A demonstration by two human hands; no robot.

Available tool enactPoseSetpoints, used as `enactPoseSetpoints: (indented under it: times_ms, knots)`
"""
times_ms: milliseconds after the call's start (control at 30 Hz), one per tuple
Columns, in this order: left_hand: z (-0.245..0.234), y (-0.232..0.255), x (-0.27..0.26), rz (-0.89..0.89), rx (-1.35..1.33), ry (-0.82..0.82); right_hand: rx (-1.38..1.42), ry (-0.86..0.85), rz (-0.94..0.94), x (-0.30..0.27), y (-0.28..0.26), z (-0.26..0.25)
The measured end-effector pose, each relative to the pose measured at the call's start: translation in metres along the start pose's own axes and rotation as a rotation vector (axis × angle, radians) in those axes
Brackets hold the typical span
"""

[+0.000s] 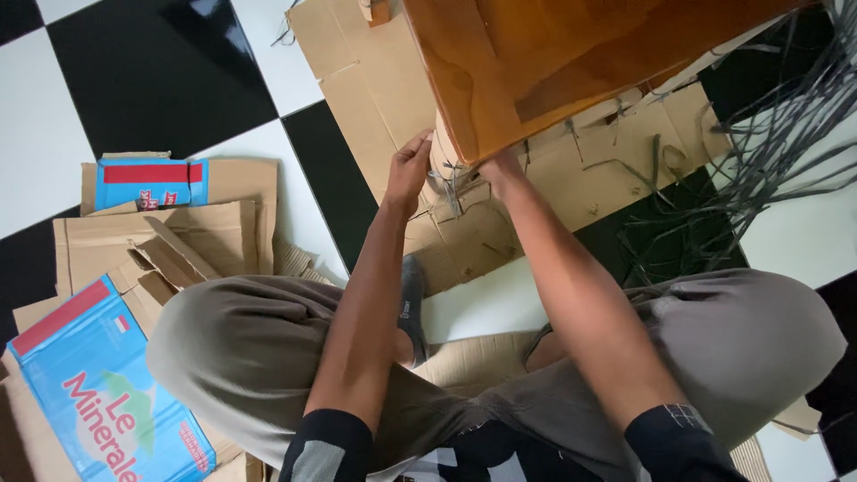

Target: Wrapping a furniture leg with cardboard and securing it with plastic ties

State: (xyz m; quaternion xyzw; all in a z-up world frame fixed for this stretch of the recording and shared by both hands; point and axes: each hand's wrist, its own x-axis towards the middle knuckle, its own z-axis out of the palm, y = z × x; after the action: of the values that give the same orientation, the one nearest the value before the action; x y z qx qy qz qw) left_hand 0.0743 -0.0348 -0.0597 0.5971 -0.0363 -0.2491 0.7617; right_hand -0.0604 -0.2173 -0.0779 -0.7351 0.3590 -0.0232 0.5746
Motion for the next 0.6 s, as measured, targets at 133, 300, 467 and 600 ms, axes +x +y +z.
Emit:
enactPoseSetpoints:
  times_ms: [133,300,467,600]
  knots:
    - [-0.010,-0.030,0.017,-0.017,0.078,0.032,0.006,0.012,0.016,-0.003,-0.043,0.028]
    - [-0.006,-0.025,0.016,-0.002,0.109,0.080,0.013,0.016,0.035,0.003,-0.050,0.039]
    - [-0.023,-0.025,0.009,0.029,0.529,0.177,0.024,0.023,0.049,0.007,-0.045,0.042]
    - [-0.034,-0.018,-0.004,0.052,0.539,0.241,0.034,0.031,0.061,0.004,-0.039,0.042]
